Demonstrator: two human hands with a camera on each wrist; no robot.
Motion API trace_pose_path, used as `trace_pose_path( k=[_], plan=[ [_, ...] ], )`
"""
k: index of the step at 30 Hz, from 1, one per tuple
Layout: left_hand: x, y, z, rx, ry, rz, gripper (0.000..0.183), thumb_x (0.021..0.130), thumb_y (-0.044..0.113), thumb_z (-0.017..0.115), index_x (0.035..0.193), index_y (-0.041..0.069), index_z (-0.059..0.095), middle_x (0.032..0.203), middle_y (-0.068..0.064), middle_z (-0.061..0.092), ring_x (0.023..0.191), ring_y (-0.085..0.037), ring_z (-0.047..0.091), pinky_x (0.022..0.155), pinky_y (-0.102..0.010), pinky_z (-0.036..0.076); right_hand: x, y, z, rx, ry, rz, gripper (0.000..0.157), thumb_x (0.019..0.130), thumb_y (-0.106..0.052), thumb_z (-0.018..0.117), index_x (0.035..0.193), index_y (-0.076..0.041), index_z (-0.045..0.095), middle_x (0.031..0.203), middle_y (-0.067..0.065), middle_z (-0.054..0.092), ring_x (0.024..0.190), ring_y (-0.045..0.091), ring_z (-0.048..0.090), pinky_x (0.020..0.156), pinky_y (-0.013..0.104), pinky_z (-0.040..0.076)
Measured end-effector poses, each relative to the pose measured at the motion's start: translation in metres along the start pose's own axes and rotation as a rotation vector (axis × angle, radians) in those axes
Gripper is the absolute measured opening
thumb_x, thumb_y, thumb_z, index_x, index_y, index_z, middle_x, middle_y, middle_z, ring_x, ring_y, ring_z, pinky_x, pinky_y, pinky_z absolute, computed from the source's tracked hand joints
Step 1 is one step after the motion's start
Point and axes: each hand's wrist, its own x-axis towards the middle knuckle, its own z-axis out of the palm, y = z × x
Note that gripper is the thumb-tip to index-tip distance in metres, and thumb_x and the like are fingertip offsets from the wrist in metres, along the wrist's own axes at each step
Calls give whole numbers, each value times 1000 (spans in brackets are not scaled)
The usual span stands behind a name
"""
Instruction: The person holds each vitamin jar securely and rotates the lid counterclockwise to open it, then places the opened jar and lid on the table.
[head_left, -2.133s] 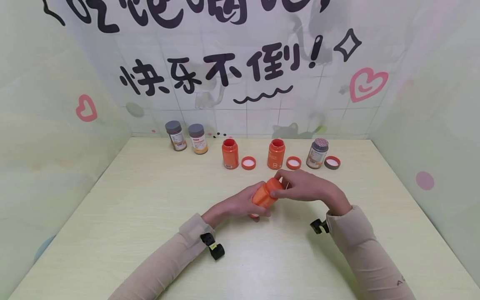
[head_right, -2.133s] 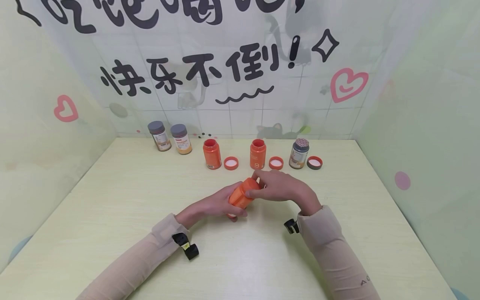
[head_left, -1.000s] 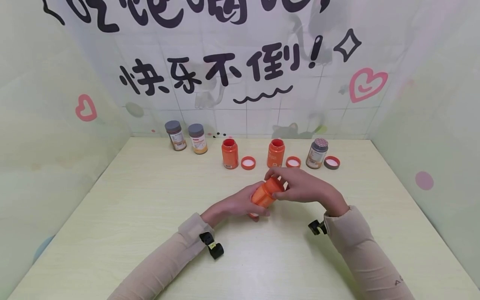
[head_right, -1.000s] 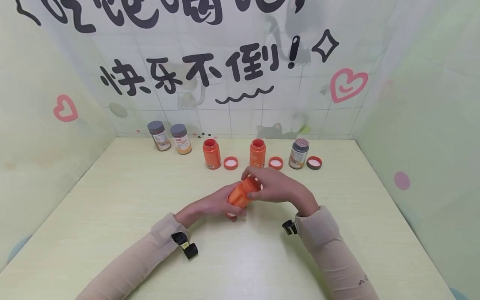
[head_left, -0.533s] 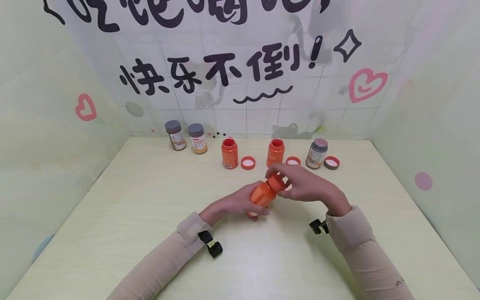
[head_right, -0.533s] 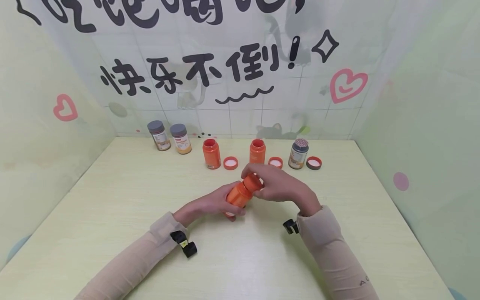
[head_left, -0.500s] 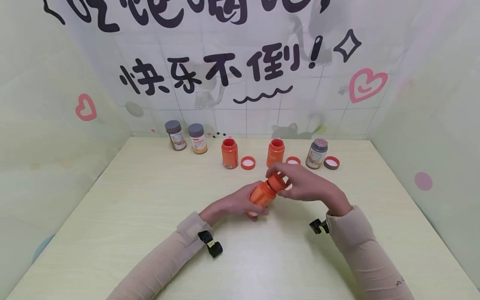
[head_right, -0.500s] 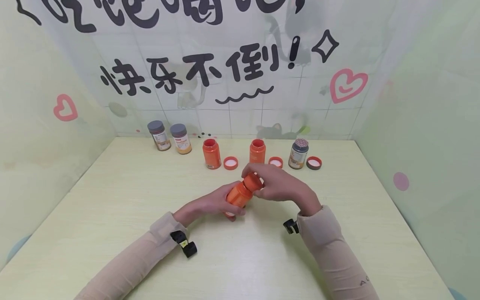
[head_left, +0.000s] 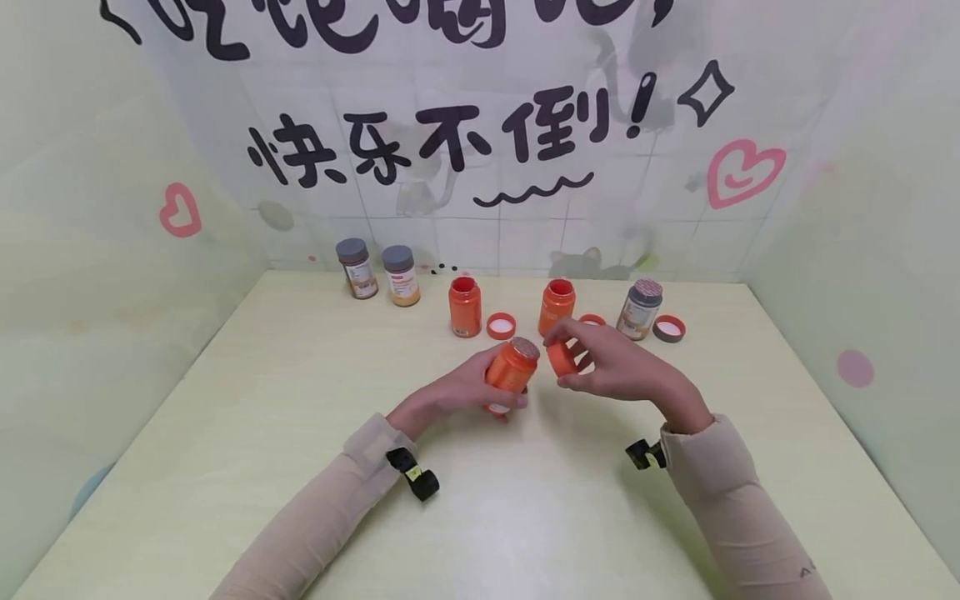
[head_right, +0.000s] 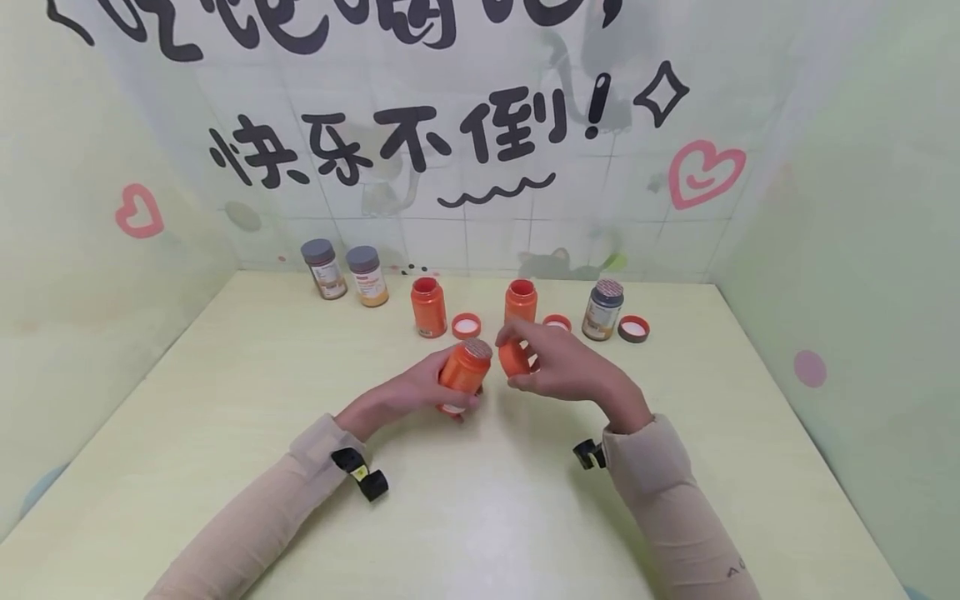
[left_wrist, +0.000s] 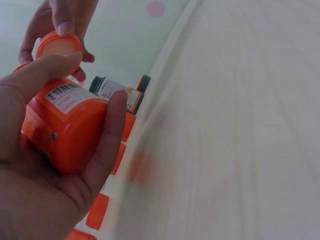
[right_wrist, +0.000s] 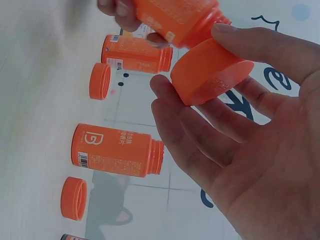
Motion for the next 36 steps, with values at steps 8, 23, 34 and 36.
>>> trace_pose_path(
  k=[8, 23, 34, 36],
  plan=[
    [-10, -2, -24, -116, 85, -19, 58, 92, 21, 74, 143, 21, 47, 131, -9, 59, 123, -27, 55, 100, -40, 54, 1, 3, 2, 0, 26, -11, 44, 88, -12, 78, 126, -16, 57, 119, 3, 67, 116, 25, 64, 94, 46, 60],
    [-21, -23, -56, -159, 253, 0, 64, 95, 12, 65, 152, 18, 38, 143, -13, 54, 130, -30, 50, 119, -53, 39, 4, 2, 8, 20, 45, -70, 43, 88, -11, 79, 127, -15, 62, 117, 2, 66, 109, 21, 63, 93, 45, 61],
    [-20, -21, -61, -61, 361, -6, 74, 94, 18, 74, 157, 19, 34, 155, -6, 47, 143, -31, 44, 123, -57, 34, 22, -6, 11, 31, 75, -15, 58, 89, -13, 78, 142, -12, 55, 124, 6, 64, 110, 23, 62, 95, 47, 60],
    [-18, -20, -59, -36, 363, -24, 74, 94, 20, 74, 157, 19, 34, 156, -6, 47, 143, -31, 44, 122, -57, 35, 25, -8, 10, 19, 93, -4, 55, 89, -14, 77, 140, -11, 57, 120, 6, 64, 108, 23, 63, 94, 46, 61]
  ],
)
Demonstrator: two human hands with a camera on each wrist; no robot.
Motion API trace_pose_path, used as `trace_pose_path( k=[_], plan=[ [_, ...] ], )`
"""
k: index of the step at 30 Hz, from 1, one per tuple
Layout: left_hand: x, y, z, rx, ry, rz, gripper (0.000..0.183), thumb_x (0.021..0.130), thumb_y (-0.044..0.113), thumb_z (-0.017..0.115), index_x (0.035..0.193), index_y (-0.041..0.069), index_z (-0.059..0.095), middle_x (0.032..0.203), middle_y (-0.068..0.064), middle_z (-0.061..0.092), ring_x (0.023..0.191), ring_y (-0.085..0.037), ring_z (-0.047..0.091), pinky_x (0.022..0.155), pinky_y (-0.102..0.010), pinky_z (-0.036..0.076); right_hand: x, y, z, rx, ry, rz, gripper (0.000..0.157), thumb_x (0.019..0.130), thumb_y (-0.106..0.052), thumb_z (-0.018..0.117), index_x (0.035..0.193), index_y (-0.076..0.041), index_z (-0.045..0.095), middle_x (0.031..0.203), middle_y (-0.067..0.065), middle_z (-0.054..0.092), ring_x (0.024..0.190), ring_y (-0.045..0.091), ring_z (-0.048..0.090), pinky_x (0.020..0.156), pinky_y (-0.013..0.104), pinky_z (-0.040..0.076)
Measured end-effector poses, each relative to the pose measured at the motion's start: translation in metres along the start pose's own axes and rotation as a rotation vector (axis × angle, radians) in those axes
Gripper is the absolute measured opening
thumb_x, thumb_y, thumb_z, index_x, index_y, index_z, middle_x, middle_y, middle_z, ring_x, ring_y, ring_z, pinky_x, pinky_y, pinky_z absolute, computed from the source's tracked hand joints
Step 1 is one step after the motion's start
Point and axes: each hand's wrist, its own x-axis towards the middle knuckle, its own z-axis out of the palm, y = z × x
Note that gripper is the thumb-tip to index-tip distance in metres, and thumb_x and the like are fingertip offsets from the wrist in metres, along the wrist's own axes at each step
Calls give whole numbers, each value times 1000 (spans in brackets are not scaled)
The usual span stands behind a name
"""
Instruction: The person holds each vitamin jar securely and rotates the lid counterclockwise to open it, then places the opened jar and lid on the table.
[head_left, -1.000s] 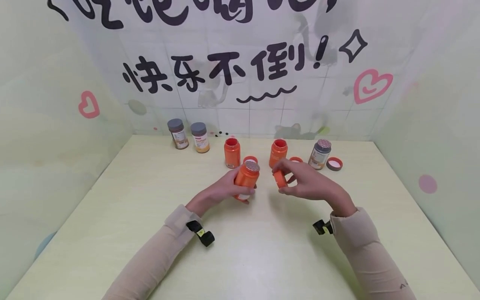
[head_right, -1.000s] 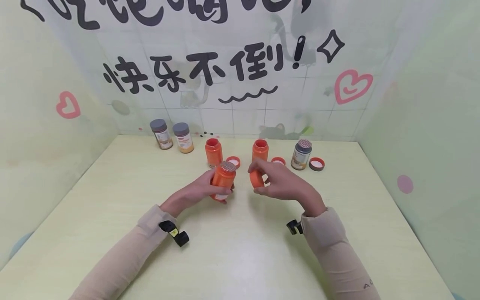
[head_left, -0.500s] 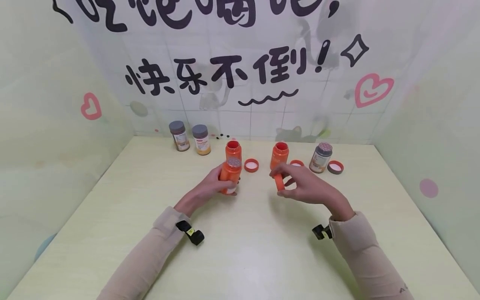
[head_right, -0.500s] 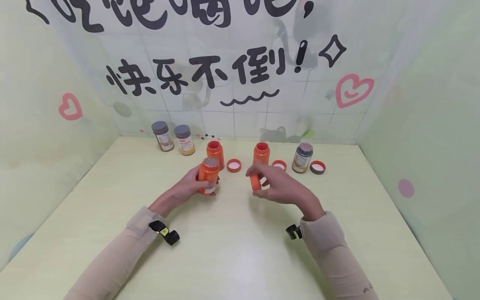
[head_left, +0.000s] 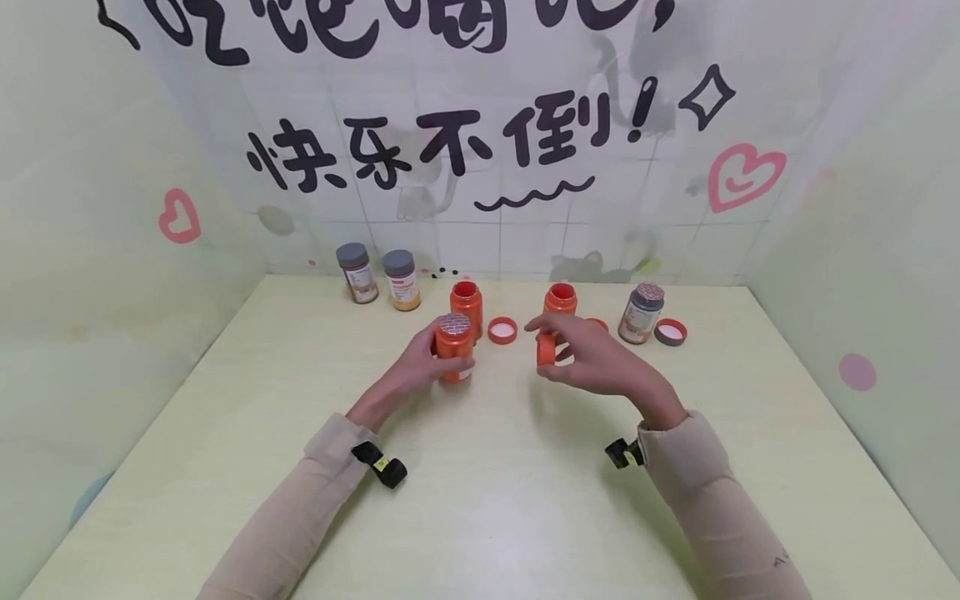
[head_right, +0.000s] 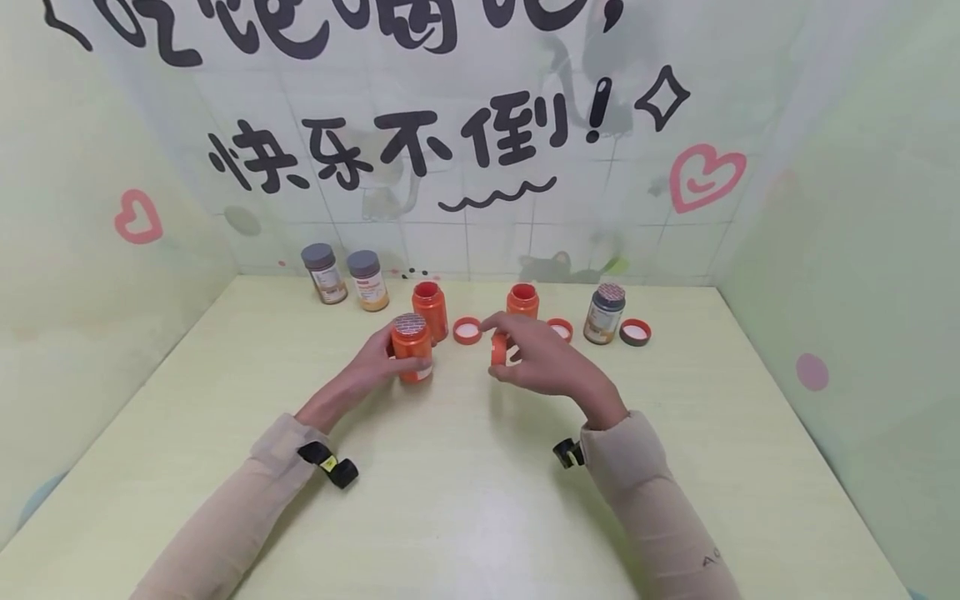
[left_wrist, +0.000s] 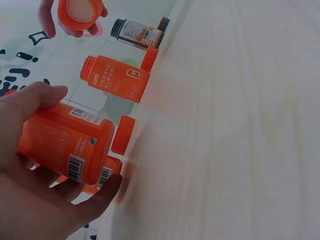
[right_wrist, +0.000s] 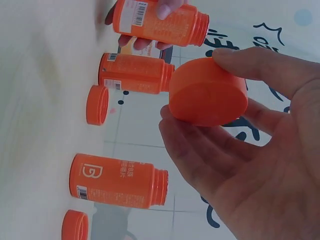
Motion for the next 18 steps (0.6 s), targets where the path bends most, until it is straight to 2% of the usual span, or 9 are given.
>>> trace_pose_path(
  k=[10, 18],
  plan=[
    [0, 1, 8, 66, 14, -36, 73, 93, 23, 77, 155, 21, 37, 152, -7, 51, 138, -31, 48, 119, -56, 40, 15, -6, 1, -49, 89, 64, 52, 89, -21, 77, 136, -14, 58, 117, 5, 67, 103, 28, 63, 83, 36, 56],
    [-1, 2, 10, 73, 24, -24, 69, 92, 21, 78, 152, 19, 41, 151, -7, 52, 139, -32, 49, 118, -56, 40, 24, -14, 0, 9, 95, 102, 52, 88, -24, 78, 136, -18, 59, 118, 5, 66, 106, 28, 63, 81, 35, 58]
  ],
)
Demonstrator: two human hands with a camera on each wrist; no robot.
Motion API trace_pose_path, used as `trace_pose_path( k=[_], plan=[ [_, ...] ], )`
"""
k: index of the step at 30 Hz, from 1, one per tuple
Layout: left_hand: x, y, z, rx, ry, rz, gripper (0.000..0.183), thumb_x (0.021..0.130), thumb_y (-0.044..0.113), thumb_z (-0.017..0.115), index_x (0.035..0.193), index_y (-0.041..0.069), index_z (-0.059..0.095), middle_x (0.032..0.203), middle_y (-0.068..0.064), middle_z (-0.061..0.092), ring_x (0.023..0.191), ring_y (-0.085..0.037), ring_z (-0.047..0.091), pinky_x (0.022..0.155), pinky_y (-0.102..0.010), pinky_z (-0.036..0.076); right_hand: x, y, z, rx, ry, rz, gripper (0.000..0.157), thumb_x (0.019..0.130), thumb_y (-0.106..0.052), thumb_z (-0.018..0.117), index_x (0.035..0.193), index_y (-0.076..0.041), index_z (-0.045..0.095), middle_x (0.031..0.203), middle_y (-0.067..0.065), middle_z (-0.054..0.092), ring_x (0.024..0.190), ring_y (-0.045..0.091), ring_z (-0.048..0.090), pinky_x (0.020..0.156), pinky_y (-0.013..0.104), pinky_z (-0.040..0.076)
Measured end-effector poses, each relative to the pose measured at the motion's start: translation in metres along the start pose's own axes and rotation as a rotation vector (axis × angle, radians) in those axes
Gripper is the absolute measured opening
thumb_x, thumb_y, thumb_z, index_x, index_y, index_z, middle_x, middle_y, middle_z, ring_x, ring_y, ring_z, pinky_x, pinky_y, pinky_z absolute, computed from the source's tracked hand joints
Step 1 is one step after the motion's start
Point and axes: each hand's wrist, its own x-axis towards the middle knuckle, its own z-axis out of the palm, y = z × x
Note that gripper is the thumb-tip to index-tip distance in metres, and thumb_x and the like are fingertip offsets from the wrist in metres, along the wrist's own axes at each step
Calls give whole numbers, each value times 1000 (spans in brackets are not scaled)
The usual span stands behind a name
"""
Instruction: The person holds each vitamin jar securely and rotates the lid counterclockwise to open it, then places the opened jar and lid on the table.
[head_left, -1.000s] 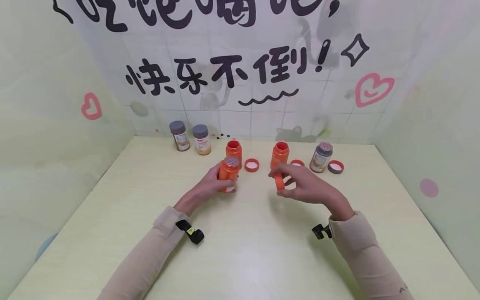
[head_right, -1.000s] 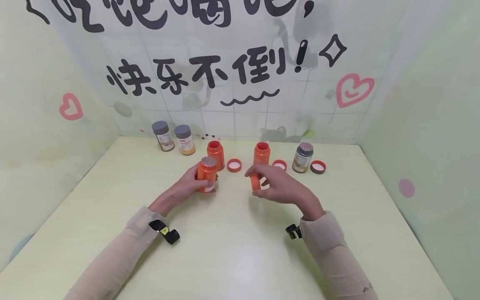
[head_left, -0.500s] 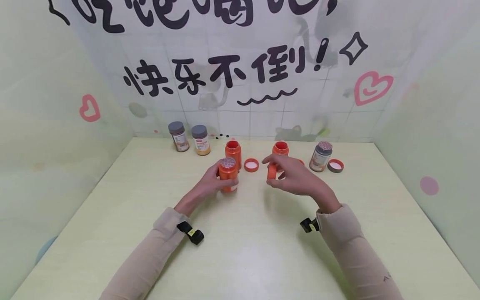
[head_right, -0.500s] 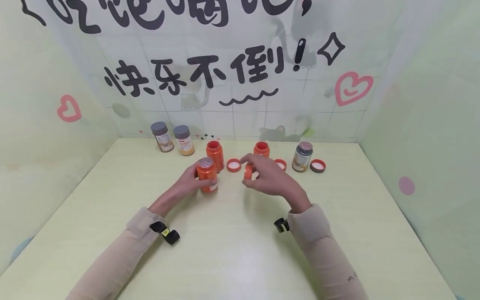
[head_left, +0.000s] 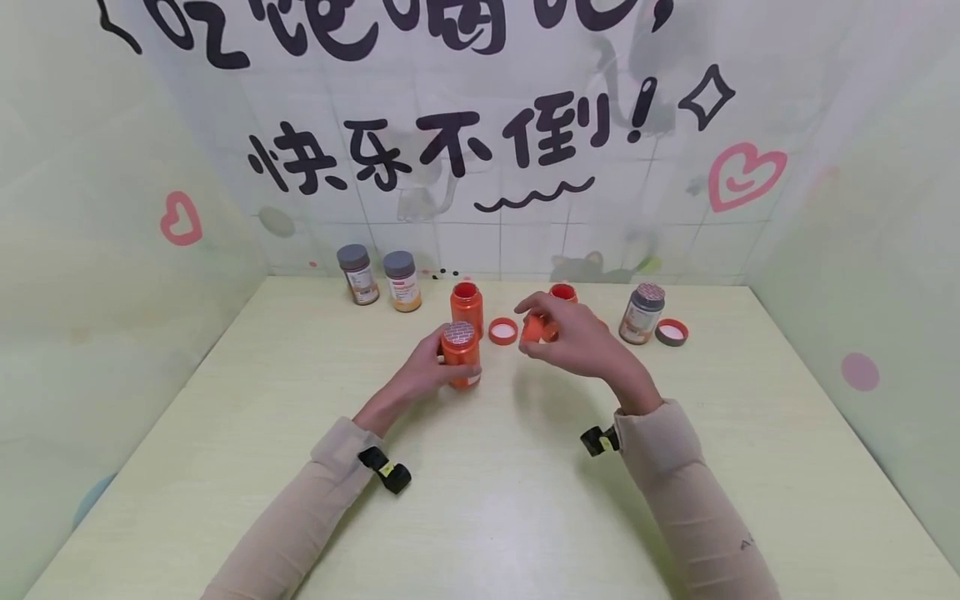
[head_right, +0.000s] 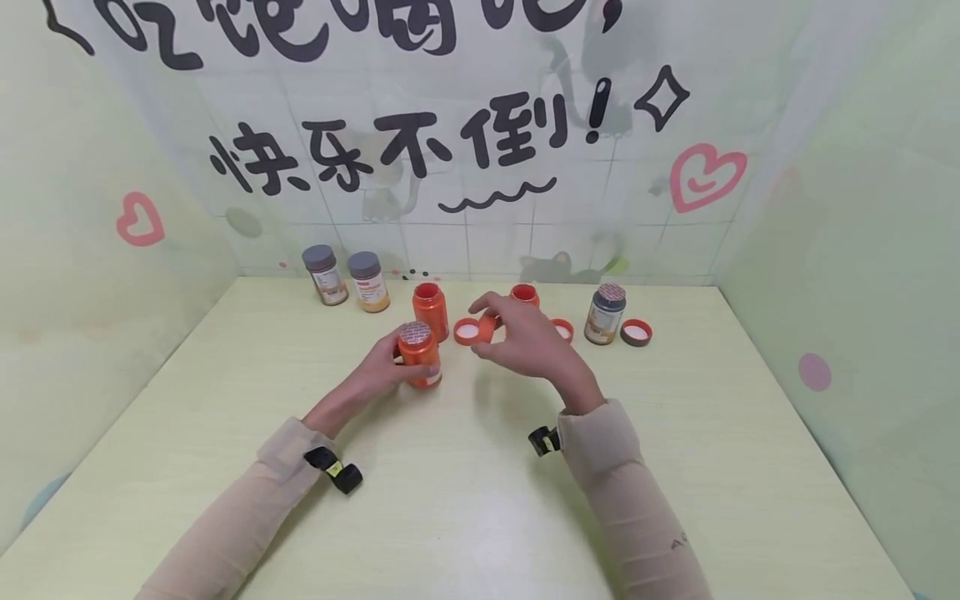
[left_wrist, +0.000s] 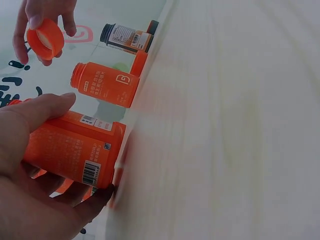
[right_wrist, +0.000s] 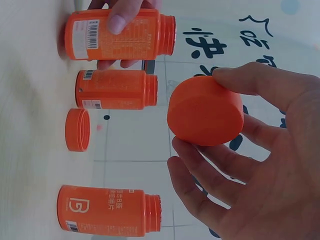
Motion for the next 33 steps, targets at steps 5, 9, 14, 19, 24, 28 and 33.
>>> trace_pose_path(
  k=[5, 9, 14, 19, 24, 28, 33],
  plan=[
    [1, -2, 1, -6, -1, -16, 71, 92, 21, 78, 152, 21, 41, 152, -6, 52, 139, -32, 48, 119, -57, 40, 5, 1, 5, 23, -2, -13, 50, 89, -23, 78, 135, -16, 59, 123, 6, 66, 108, 26, 63, 85, 38, 60],
    [2, -4, 2, -10, -2, -16, 70, 91, 20, 79, 151, 20, 43, 151, -6, 52, 140, -32, 48, 120, -57, 39, 8, 5, 9, 25, -14, -12, 49, 90, -23, 77, 135, -15, 59, 127, 7, 66, 108, 24, 63, 87, 38, 60],
    [1, -4, 2, -2, -5, -8, 68, 90, 18, 80, 148, 20, 45, 150, -6, 54, 139, -32, 49, 120, -57, 39, 9, 7, 13, 25, -29, -1, 48, 90, -22, 76, 134, -16, 59, 126, 6, 66, 106, 24, 63, 85, 37, 60],
    [3, -5, 1, 5, -8, 2, 68, 90, 19, 80, 148, 19, 45, 150, -6, 54, 139, -32, 49, 119, -57, 39, 9, 5, 15, 30, -33, 2, 47, 90, -20, 75, 134, -15, 59, 127, 6, 66, 104, 25, 63, 85, 37, 59],
    [3, -5, 0, 6, -9, -8, 70, 91, 18, 79, 150, 18, 43, 151, -7, 53, 140, -32, 49, 120, -57, 39, 11, 6, 17, 29, -33, 1, 48, 90, -20, 76, 134, -13, 59, 129, 9, 66, 107, 26, 63, 87, 38, 59],
    [2, -4, 1, 4, -7, -24, 70, 91, 17, 79, 151, 19, 43, 151, -7, 53, 139, -32, 49, 121, -55, 39, 14, 9, 22, 26, -28, 4, 48, 90, -21, 77, 134, -13, 59, 130, 9, 66, 110, 27, 63, 88, 39, 59],
    [3, -4, 1, 4, -16, -22, 71, 92, 16, 78, 153, 17, 41, 153, -9, 51, 140, -33, 48, 122, -56, 37, 17, 14, 27, 14, -29, 35, 51, 88, -25, 81, 133, -14, 59, 126, 7, 68, 111, 25, 63, 86, 38, 59]
  ],
)
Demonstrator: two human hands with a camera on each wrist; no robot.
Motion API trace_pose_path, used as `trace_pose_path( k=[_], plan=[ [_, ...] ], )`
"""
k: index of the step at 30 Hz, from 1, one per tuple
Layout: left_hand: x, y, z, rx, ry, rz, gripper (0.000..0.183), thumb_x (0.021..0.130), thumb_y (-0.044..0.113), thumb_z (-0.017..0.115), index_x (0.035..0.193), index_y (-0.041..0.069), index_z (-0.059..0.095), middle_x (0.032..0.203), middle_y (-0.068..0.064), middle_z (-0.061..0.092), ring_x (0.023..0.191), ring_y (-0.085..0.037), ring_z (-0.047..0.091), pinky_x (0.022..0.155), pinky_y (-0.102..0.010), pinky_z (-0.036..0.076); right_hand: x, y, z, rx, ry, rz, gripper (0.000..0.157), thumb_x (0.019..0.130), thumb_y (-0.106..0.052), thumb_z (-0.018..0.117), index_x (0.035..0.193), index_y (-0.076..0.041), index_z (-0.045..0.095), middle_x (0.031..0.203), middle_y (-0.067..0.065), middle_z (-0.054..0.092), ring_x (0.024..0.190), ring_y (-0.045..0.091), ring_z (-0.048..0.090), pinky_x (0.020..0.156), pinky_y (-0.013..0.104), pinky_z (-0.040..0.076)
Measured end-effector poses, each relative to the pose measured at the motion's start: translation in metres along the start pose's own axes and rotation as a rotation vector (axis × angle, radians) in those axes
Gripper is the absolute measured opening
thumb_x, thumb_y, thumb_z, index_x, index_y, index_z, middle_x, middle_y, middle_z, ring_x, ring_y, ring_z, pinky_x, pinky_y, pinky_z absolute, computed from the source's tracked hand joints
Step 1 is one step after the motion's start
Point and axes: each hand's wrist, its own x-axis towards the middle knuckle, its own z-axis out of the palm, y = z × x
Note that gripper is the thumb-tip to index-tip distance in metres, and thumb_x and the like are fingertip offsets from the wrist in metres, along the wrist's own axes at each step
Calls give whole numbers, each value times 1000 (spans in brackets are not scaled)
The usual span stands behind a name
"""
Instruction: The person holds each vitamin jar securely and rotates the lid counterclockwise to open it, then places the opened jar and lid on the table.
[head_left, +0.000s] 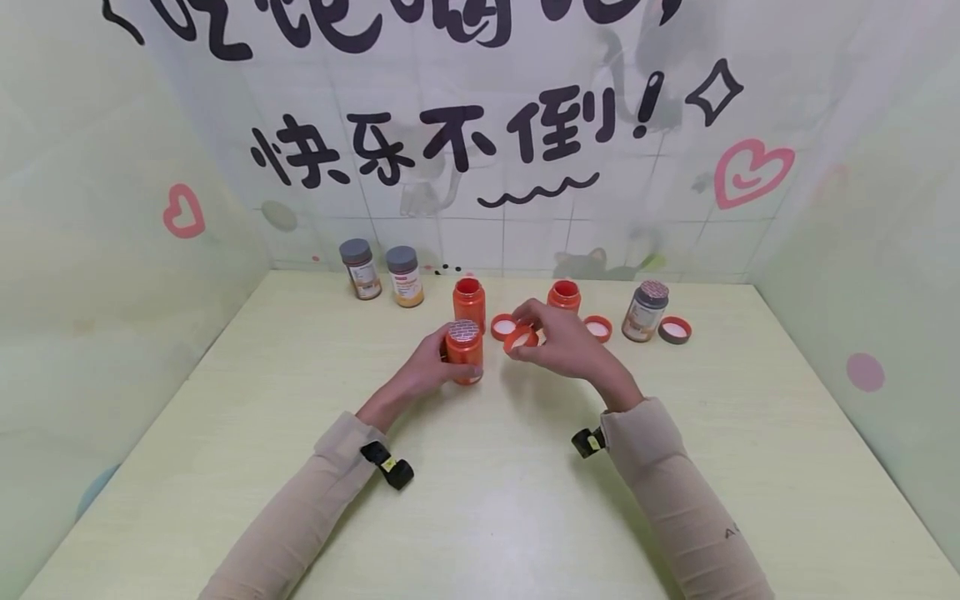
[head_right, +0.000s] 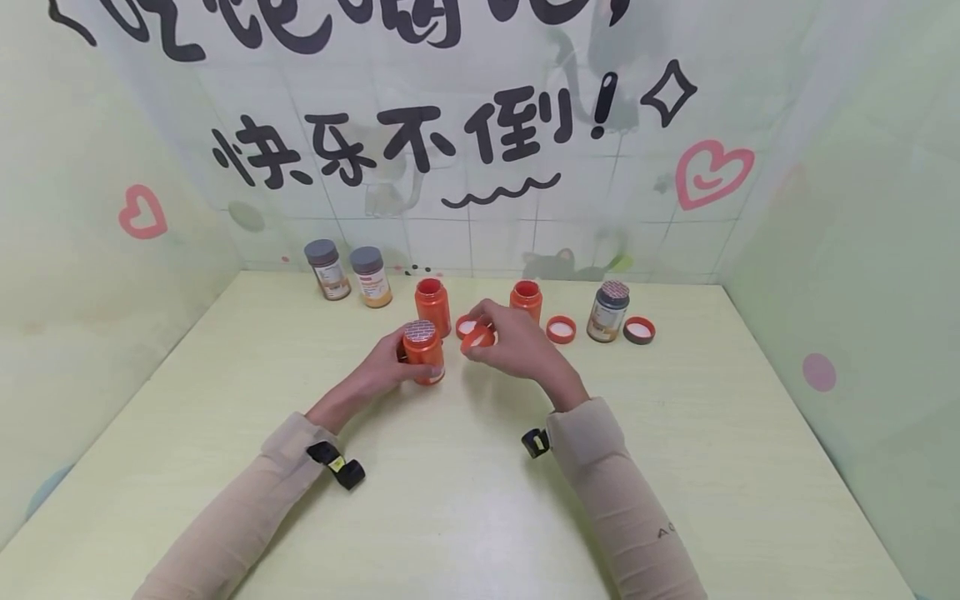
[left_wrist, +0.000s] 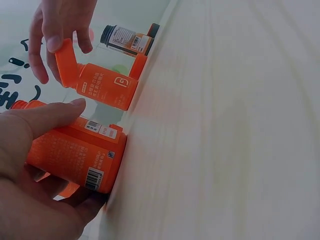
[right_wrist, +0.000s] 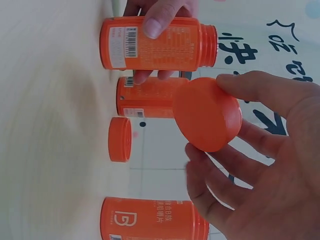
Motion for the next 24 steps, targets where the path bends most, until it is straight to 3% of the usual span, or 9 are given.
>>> trace_pose_path(
  k=[5, 13, 24],
  plan=[
    [0, 0, 0, -9, -4, -5, 72, 92, 16, 78, 153, 17, 40, 154, -9, 50, 141, -33, 47, 123, -56, 36, 2, 4, 5, -14, -24, 26, 54, 87, -30, 82, 134, -14, 60, 125, 7, 68, 108, 25, 63, 82, 35, 58],
    [2, 0, 0, -13, 1, -22, 71, 92, 15, 77, 153, 17, 41, 154, -9, 51, 141, -33, 47, 123, -55, 36, 7, 12, 14, -19, -53, 17, 52, 88, -24, 81, 135, -11, 61, 130, 7, 68, 117, 27, 64, 91, 41, 60],
    [2, 0, 1, -26, -10, -17, 73, 91, 14, 78, 153, 17, 40, 154, -9, 51, 140, -33, 47, 122, -56, 36, 12, 21, 28, -15, -67, 43, 44, 90, -21, 80, 130, -11, 63, 126, 7, 70, 114, 26, 63, 97, 42, 58]
  ],
)
